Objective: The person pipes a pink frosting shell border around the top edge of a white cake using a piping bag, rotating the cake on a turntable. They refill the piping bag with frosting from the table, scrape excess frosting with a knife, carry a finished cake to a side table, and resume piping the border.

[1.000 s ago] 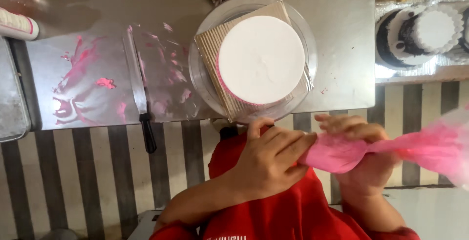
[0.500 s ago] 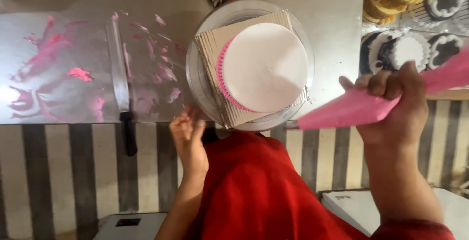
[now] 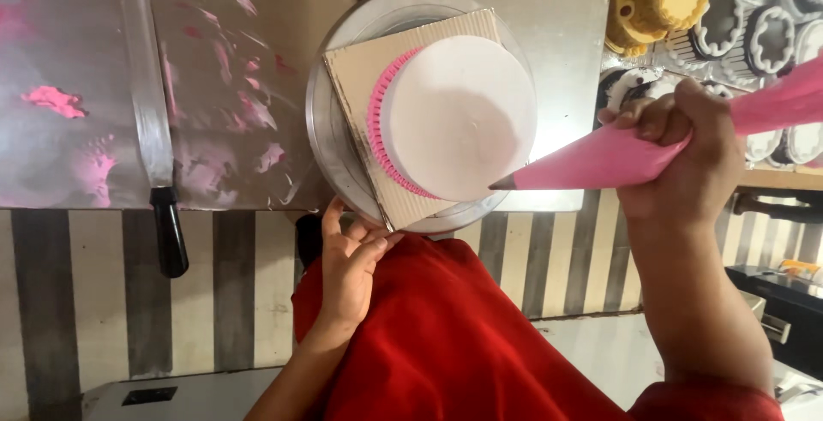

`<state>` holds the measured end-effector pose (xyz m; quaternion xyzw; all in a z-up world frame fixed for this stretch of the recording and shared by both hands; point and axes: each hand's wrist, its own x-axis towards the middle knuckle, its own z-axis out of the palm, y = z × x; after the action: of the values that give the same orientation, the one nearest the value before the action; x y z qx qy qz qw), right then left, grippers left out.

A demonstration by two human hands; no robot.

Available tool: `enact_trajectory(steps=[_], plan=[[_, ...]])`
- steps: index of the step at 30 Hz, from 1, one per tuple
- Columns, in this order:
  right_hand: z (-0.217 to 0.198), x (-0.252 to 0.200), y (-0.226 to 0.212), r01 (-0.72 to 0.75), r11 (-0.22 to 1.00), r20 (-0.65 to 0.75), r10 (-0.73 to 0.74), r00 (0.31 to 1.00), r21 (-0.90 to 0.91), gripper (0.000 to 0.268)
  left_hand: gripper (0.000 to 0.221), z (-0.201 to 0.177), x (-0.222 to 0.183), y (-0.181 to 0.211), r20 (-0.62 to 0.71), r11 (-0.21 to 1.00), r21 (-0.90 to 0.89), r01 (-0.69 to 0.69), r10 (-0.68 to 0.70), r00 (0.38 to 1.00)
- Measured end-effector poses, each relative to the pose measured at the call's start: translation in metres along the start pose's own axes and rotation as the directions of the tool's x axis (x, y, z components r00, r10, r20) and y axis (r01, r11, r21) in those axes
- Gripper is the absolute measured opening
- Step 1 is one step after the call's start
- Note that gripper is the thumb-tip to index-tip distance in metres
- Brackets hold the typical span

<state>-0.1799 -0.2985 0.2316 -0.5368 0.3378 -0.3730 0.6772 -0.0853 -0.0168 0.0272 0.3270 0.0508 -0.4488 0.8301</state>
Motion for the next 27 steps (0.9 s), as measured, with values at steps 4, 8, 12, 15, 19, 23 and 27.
enact_trajectory(steps=[4, 8, 12, 15, 19, 23, 27], plan=[[0.001, -0.002, -0.002, 0.012, 1.0, 0.041, -0.011, 0.999, -0.006, 0.04, 0.085, 0.001, -0.001, -0.001, 0.005, 1.0, -0.002, 0.017, -0.017, 1.0], [-0.003, 0.0, 0.0, 0.04, 0.999, 0.053, -0.038, 0.998, -0.035, 0.038, 0.086, -0.001, 0.0, 0.0, 0.004, 1.0, -0.013, 0.021, -0.021, 1.0], [-0.007, 0.002, -0.001, 0.044, 0.998, 0.061, -0.042, 0.997, -0.037, 0.038, 0.085, -0.004, 0.003, 0.003, 0.012, 1.0, -0.013, 0.013, -0.013, 1.0], [-0.009, 0.004, -0.002, 0.058, 0.997, 0.074, -0.054, 0.996, -0.05, 0.041, 0.085, -0.007, 0.005, 0.006, 0.0, 1.0, -0.012, 0.01, -0.01, 1.0], [-0.009, 0.005, -0.004, 0.075, 0.993, 0.07, -0.069, 0.995, -0.088, 0.035, 0.082, -0.009, 0.007, 0.012, 0.01, 1.0, -0.004, -0.028, 0.028, 1.0], [-0.004, 0.006, -0.009, 0.076, 0.992, 0.051, -0.071, 0.996, -0.101, 0.035, 0.082, -0.014, 0.013, 0.015, -0.014, 0.998, 0.003, -0.061, 0.061, 0.998], [-0.001, 0.007, -0.01, 0.076, 0.992, 0.045, -0.071, 0.996, -0.103, 0.034, 0.082, -0.019, 0.017, 0.012, 0.004, 0.989, -0.066, -0.131, 0.132, 0.991]])
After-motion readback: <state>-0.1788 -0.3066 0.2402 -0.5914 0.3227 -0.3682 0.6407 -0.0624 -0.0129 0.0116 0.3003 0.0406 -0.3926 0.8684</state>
